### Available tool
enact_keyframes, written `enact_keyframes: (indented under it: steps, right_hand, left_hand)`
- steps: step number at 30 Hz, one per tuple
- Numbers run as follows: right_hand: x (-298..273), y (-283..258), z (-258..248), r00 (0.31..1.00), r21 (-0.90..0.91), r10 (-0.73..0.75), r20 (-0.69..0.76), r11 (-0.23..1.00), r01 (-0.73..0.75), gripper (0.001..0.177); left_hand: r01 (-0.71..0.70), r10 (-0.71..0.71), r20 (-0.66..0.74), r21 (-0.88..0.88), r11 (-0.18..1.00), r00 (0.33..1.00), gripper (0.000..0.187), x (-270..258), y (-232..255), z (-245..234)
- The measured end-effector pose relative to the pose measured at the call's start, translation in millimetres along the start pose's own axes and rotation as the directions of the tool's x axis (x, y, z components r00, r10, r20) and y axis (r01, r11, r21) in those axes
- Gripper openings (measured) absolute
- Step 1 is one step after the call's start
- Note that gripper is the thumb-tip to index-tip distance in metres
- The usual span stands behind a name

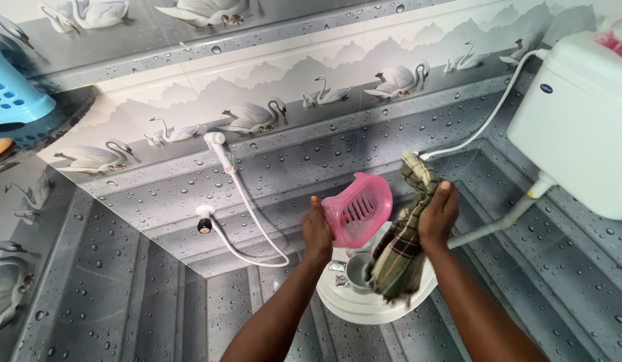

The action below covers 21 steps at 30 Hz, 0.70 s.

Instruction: The person cleans a plastic basket, a soap dish, and a soap case by wiping them with a cloth.

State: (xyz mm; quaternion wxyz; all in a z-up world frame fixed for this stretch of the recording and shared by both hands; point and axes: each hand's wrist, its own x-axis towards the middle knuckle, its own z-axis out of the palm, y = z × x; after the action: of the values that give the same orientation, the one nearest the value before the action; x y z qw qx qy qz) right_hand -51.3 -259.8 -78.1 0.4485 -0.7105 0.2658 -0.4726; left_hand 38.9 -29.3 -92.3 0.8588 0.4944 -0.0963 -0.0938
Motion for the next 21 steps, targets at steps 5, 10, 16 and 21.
enact_keyframes:
  steps: [5,10,16,21]
  right_hand:
    - [-28.9,-30.9,19.1,0.930,-0.161,-0.202,0.306,0.952,0.259,0.044]
    - [-48.1,-69.3,3.7,0.814,-0.007,-0.267,0.515,0.949,0.316,0.036]
    - [-49.7,-75.5,-32.1,0.575,0.028,-0.543,0.613,0.741,0.671,0.023]
    - [-29.0,-34.5,-53.7,0.302,-0.076,-0.463,0.833,0.446,0.892,0.013]
  left_hand:
    - [-0.013,0.010,0.020,0.132,0.991,1.000,0.062,-13.3,-11.0,43.2]
    - [0.025,-0.024,-0.020,0.065,0.998,1.000,0.060,-1.2,-13.9,59.0]
    - [-0.096,0.097,-0.001,0.149,0.984,0.995,0.058,11.2,-30.4,58.4]
    - [0.066,-0.076,0.021,0.291,0.954,0.997,0.064,0.2,-25.4,61.7]
